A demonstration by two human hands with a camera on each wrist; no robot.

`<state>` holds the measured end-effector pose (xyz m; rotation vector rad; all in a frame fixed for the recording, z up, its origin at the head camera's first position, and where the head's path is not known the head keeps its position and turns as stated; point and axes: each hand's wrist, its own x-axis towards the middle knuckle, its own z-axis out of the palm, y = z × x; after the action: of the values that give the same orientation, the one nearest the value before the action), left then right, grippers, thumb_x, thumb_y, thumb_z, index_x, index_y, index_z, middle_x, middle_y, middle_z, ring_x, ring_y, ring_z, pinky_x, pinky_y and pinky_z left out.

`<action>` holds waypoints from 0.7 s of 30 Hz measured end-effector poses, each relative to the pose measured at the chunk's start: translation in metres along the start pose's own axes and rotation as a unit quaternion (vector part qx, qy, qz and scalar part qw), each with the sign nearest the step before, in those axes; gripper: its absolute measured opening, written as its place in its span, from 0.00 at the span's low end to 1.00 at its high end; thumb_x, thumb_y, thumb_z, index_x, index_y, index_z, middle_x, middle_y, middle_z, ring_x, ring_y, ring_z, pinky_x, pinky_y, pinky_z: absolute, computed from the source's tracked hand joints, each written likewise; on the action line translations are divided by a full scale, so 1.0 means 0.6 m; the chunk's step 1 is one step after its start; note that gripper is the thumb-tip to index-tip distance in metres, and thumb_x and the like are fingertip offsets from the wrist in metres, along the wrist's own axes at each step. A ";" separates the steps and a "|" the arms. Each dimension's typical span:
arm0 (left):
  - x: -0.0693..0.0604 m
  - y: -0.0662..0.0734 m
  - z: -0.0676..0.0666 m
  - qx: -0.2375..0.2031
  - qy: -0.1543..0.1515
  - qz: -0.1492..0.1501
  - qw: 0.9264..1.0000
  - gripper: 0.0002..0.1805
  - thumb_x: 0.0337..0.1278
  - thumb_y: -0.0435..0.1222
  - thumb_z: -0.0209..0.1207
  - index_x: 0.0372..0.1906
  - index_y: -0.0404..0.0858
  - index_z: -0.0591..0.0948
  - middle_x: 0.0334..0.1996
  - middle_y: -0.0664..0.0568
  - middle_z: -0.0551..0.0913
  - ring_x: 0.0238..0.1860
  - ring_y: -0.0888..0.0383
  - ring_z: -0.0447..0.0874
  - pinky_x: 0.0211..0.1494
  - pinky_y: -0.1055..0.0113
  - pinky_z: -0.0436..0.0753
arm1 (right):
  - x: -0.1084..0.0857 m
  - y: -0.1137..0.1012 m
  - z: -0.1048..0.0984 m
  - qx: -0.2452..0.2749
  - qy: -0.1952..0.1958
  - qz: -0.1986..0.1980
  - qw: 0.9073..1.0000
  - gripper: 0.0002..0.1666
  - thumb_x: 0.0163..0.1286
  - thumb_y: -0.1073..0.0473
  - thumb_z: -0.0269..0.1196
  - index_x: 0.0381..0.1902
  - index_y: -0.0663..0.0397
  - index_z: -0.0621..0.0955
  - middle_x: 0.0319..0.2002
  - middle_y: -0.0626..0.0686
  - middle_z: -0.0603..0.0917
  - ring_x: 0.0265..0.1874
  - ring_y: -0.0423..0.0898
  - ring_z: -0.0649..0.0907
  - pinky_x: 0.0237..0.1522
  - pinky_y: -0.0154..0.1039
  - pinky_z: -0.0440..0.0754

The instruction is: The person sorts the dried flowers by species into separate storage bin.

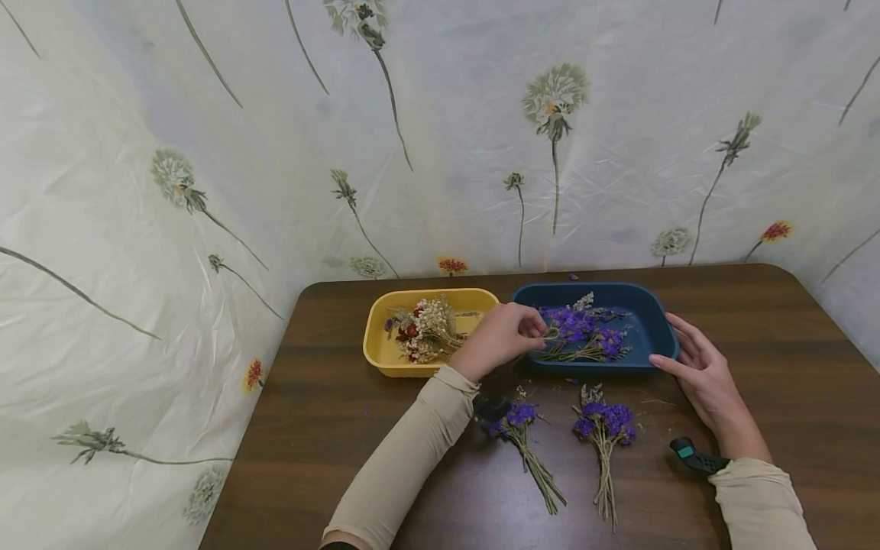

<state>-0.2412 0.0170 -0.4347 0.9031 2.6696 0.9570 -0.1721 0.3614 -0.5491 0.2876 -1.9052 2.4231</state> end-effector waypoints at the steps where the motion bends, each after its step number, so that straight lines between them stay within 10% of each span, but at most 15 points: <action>1: 0.005 0.002 0.001 0.004 -0.002 0.002 1.000 0.07 0.62 0.39 0.71 0.43 0.43 0.89 0.35 0.58 0.88 0.34 0.69 0.82 0.40 0.79 0.79 | 0.000 0.000 0.000 -0.001 0.001 0.000 1.000 0.45 0.74 0.78 0.55 0.83 0.51 0.56 0.79 0.51 0.61 0.65 0.30 0.78 0.56 0.22 0.81; 21: 0.073 0.049 0.050 0.089 -0.033 -0.018 0.995 0.05 0.63 0.41 0.71 0.42 0.49 0.88 0.32 0.66 0.86 0.31 0.73 0.79 0.38 0.80 0.76 | 0.000 0.002 -0.002 -0.012 0.010 0.010 1.000 0.45 0.74 0.77 0.56 0.83 0.50 0.56 0.81 0.51 0.57 0.65 0.28 0.77 0.56 0.21 0.80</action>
<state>-0.2520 0.0765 -0.4380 0.9014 2.7369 0.6769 -0.1725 0.3622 -0.5506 0.2447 -1.9383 2.4036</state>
